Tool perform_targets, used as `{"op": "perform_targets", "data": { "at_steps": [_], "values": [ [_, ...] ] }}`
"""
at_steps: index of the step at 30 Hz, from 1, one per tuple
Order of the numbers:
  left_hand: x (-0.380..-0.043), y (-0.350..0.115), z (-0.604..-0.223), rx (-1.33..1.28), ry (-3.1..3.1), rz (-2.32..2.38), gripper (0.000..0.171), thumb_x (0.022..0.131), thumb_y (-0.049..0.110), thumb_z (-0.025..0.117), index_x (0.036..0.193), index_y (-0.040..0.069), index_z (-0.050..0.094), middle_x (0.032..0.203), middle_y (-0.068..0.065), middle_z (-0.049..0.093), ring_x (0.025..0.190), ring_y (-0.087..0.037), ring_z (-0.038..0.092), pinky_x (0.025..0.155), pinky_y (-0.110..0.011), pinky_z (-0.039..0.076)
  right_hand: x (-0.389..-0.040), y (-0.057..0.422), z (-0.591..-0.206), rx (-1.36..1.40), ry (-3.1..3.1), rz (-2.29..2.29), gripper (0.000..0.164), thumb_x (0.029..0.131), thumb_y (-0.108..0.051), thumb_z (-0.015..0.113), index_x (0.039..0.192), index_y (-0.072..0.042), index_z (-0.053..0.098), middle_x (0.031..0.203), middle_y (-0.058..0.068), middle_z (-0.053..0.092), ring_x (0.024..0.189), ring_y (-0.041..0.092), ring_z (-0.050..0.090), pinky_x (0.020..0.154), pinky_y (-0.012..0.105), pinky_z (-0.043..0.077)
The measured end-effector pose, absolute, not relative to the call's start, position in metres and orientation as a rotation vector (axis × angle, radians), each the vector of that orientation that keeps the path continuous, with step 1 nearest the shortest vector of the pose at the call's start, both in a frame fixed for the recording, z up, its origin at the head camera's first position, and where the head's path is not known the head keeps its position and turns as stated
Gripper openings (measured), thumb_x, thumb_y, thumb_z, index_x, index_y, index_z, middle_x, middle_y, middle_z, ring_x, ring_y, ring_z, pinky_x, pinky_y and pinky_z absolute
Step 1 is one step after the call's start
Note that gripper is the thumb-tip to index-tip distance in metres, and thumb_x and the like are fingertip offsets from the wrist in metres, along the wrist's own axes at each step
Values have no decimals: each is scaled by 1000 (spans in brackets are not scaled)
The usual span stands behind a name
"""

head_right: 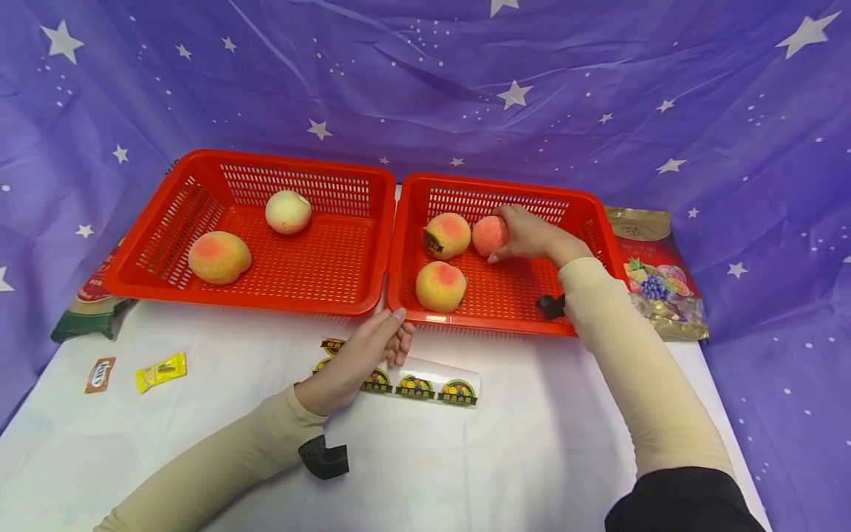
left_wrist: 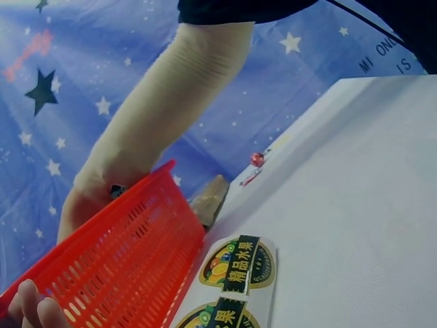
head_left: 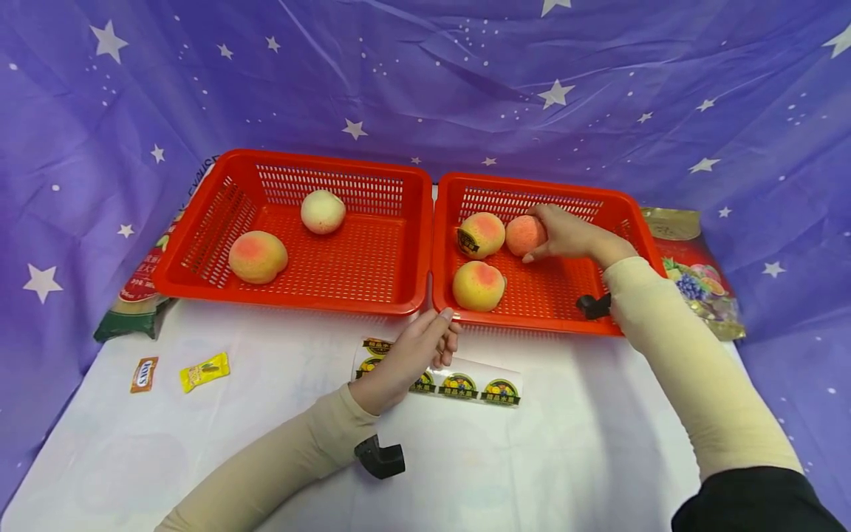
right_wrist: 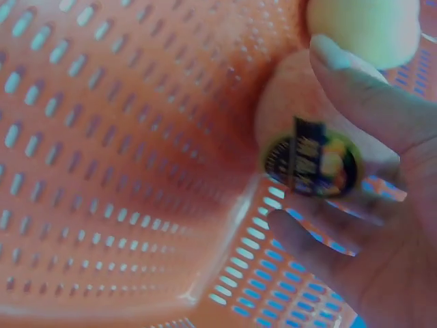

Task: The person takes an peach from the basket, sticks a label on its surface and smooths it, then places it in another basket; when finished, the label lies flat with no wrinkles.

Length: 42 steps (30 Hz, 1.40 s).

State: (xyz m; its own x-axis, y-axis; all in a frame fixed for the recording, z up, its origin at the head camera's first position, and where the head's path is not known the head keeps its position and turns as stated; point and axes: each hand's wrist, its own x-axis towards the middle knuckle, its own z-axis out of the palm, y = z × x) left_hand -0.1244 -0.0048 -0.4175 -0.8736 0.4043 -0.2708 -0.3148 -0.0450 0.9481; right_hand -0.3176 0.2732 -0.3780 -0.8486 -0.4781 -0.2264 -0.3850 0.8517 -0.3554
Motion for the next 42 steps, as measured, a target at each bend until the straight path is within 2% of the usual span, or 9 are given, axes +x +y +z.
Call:
{"op": "perform_targets", "data": {
  "at_steps": [6, 14, 20, 24, 28, 31, 35, 42],
  "values": [
    [-126, -7, -415, 79, 1788, 1938, 40, 92, 44, 39, 95, 6, 52, 72, -4, 48, 57, -15, 45, 52, -23, 36, -316, 284, -359, -550, 2694, -389, 93, 66, -53, 70, 132, -1, 32, 130, 17, 37, 120, 33, 34, 99, 50, 27],
    [-125, -25, -414, 125, 1806, 1870, 42, 90, 46, 42, 97, 6, 50, 76, -5, 47, 58, -16, 43, 51, -23, 37, -303, 288, -319, -487, 2738, -446, 75, 81, -55, 51, 130, -1, 36, 128, 19, 41, 117, 36, 38, 94, 52, 29],
    [-112, -69, -399, 62, 1801, 1852, 38, 94, 37, 37, 102, 1, 46, 78, -10, 46, 58, -18, 40, 48, -24, 35, -288, 266, -289, -550, 2813, -520, 65, 84, -51, 49, 127, -2, 39, 123, 18, 46, 111, 34, 43, 91, 52, 33],
    [-107, -101, -403, -31, 1807, 1966, 43, 93, 42, 36, 104, 1, 43, 80, -7, 44, 59, -16, 40, 48, -23, 34, -278, 238, -280, -702, 2829, -505, 60, 85, -48, 49, 124, -3, 42, 121, 15, 48, 109, 31, 45, 90, 48, 35],
    [-110, -119, -421, -76, 1877, 2114, 48, 90, 47, 39, 95, 0, 46, 76, -7, 44, 60, -15, 39, 49, -25, 35, -270, 198, -278, -907, 2825, -461, 54, 86, -44, 51, 122, -5, 45, 120, 12, 49, 112, 28, 45, 93, 44, 34],
    [-113, -127, -432, -29, 1943, 2193, 46, 91, 45, 39, 89, -1, 47, 73, -7, 44, 60, -15, 39, 50, -27, 35, -265, 165, -277, -1055, 2794, -443, 49, 86, -44, 51, 119, -8, 48, 116, 7, 50, 111, 24, 45, 94, 40, 35],
    [-116, -131, -443, 85, 2000, 2227, 46, 94, 38, 38, 96, -6, 48, 73, -7, 46, 58, -17, 41, 51, -28, 37, -266, 123, -277, -1225, 2736, -386, 44, 86, -43, 51, 117, -10, 50, 112, 2, 49, 102, 19, 48, 91, 34, 37],
    [-120, -128, -453, 113, 2022, 2259, 51, 94, 37, 39, 103, -13, 46, 72, -5, 47, 57, -18, 41, 51, -27, 39, -289, 46, -286, -1321, 2655, -211, 45, 86, -34, 56, 123, -10, 46, 120, 6, 46, 112, 21, 47, 97, 33, 35]
  ]
}}
